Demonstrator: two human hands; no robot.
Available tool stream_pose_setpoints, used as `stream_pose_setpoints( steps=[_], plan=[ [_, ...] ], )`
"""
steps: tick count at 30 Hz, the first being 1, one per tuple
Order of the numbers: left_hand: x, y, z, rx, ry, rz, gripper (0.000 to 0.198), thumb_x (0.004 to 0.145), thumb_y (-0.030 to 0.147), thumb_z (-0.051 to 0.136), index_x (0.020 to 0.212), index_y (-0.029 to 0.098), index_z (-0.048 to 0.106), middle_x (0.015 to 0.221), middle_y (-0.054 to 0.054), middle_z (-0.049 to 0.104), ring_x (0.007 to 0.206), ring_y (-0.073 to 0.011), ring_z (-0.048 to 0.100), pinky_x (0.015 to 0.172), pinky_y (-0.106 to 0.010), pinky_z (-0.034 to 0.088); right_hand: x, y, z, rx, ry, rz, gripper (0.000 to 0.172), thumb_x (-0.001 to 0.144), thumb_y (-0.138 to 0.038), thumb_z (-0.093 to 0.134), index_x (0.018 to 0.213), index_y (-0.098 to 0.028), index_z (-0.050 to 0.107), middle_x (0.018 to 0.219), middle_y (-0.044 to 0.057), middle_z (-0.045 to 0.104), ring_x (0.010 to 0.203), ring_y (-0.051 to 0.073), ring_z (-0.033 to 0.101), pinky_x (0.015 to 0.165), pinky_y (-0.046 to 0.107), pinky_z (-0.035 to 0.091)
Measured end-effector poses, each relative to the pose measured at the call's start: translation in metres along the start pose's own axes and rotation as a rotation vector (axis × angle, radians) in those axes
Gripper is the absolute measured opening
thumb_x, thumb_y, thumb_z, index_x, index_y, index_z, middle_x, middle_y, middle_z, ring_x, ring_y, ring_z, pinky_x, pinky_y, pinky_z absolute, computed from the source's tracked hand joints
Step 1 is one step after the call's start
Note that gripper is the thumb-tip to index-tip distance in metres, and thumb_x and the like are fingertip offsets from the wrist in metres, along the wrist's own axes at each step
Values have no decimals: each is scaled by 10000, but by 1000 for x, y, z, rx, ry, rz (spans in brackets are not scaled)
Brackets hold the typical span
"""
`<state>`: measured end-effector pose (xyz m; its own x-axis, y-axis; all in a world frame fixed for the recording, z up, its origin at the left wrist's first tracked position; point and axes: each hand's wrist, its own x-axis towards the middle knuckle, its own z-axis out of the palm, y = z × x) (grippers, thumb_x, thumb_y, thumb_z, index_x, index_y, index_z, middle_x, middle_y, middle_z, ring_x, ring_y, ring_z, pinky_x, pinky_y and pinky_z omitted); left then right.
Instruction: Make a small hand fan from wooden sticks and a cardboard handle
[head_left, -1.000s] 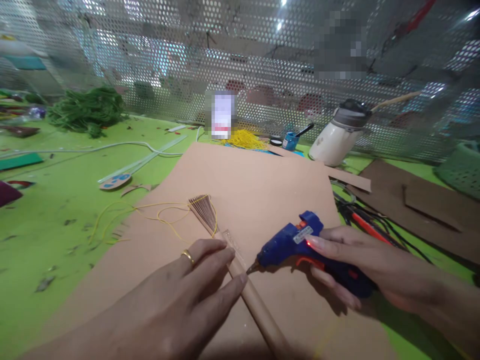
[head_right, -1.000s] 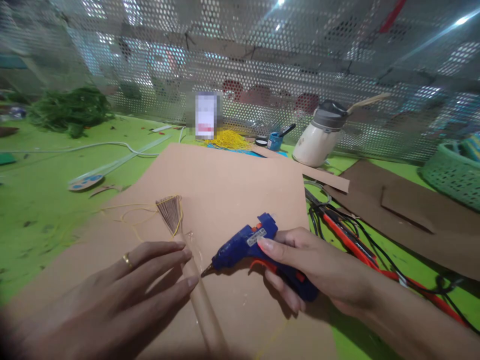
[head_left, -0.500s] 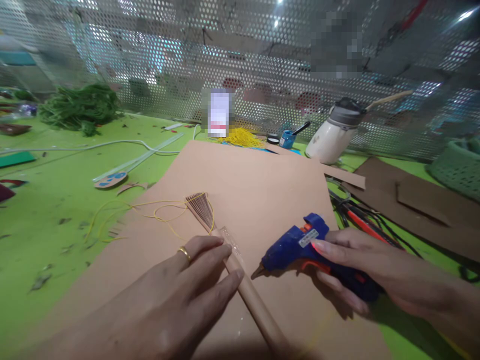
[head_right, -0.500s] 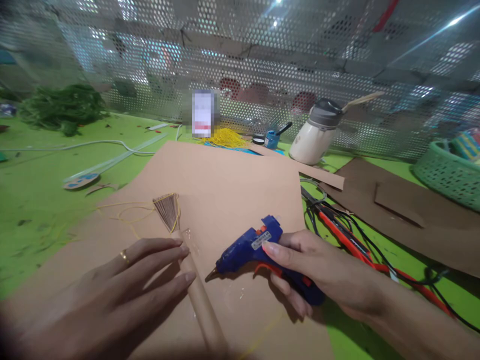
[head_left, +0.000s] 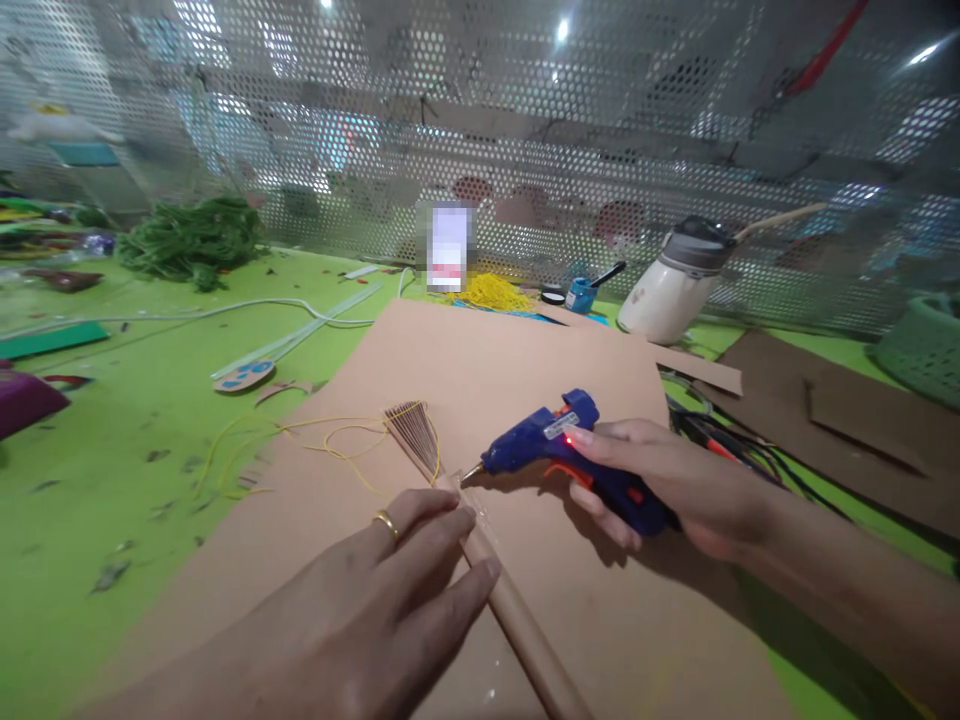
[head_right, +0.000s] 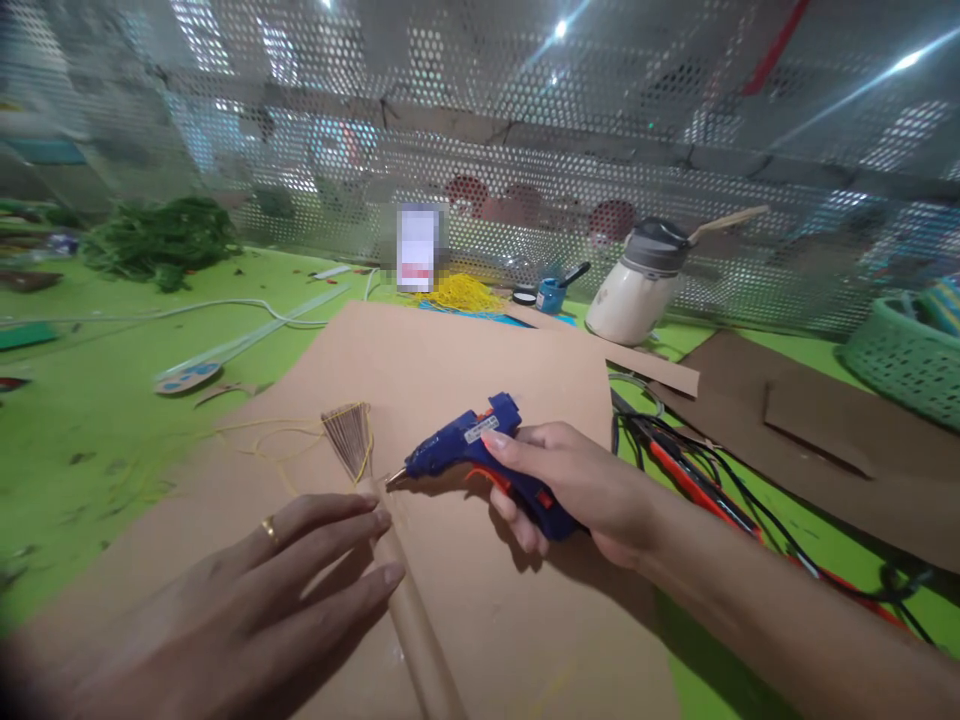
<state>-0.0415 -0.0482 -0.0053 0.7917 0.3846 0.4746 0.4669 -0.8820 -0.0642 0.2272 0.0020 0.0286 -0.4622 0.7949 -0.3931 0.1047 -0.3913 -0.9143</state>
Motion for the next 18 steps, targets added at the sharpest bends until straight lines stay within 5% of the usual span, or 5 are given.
stream_pose_setpoints(
  steps=[9, 18],
  plan=[
    [-2, -1, -4, -3, -9, 27, 337, 881, 47, 483, 1178, 82, 638, 1133, -199, 641, 1202, -342, 491, 955, -480, 522, 8, -1, 2, -13, -21, 28, 477, 958, -520, 536, 679, -135, 568, 552, -22, 557, 353, 64, 479, 394, 185, 406],
    [-2, 0, -1, -9, 11, 1, 351, 877, 50, 490, 1196, 89, 632, 1179, -194, 626, 1214, -342, 479, 967, -487, 527, -19, 8, 0, -15, 0, 91, 495, 928, -566, 568, 699, -127, 585, 568, -20, 544, 368, 59, 474, 399, 184, 400]
  ],
)
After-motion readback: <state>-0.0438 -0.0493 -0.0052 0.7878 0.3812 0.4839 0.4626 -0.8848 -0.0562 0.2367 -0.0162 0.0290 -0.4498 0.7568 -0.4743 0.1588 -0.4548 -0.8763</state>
